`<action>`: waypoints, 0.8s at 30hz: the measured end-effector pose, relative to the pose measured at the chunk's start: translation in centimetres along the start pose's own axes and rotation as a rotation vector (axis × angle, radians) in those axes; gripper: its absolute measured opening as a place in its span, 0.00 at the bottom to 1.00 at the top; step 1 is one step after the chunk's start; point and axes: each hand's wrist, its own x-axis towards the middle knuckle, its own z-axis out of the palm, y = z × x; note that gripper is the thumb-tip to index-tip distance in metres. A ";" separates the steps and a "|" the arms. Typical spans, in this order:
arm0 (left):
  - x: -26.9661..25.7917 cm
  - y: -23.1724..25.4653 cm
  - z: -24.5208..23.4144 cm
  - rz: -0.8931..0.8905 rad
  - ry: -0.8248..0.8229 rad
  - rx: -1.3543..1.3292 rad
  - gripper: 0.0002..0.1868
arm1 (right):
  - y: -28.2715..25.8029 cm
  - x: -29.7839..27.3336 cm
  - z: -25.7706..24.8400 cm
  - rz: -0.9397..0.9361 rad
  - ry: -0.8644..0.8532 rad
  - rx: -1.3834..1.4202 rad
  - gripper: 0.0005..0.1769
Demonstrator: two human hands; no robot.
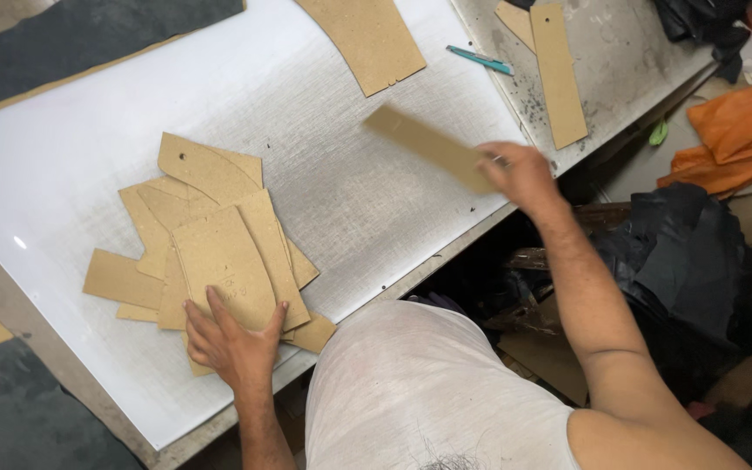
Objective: The person places cardboard templates onto dark fabric pieces and uses a utility knife to cut the fabric along the template edges. They repeatedly position templates, trace or cut, and remove the templates to produce shaped fabric pieces.
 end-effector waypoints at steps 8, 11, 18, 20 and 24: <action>2.1 4.8 1.8 0.022 0.018 -0.171 0.75 | 7.5 8.7 -6.5 -0.574 0.498 -0.475 0.18; 2.8 8.5 3.4 0.273 -0.005 -0.192 0.76 | 5.1 9.7 -1.4 -0.300 0.191 0.163 0.19; 2.8 12.7 7.1 0.635 0.089 0.149 0.44 | -3.2 6.7 10.5 -0.377 -0.404 0.758 0.25; 2.1 10.9 6.6 0.471 0.116 -0.011 0.40 | -3.9 6.9 10.9 -0.247 -0.348 0.808 0.23; -2.0 6.1 4.6 0.058 0.237 -0.112 0.34 | -3.0 7.2 11.1 -0.045 -0.462 0.943 0.21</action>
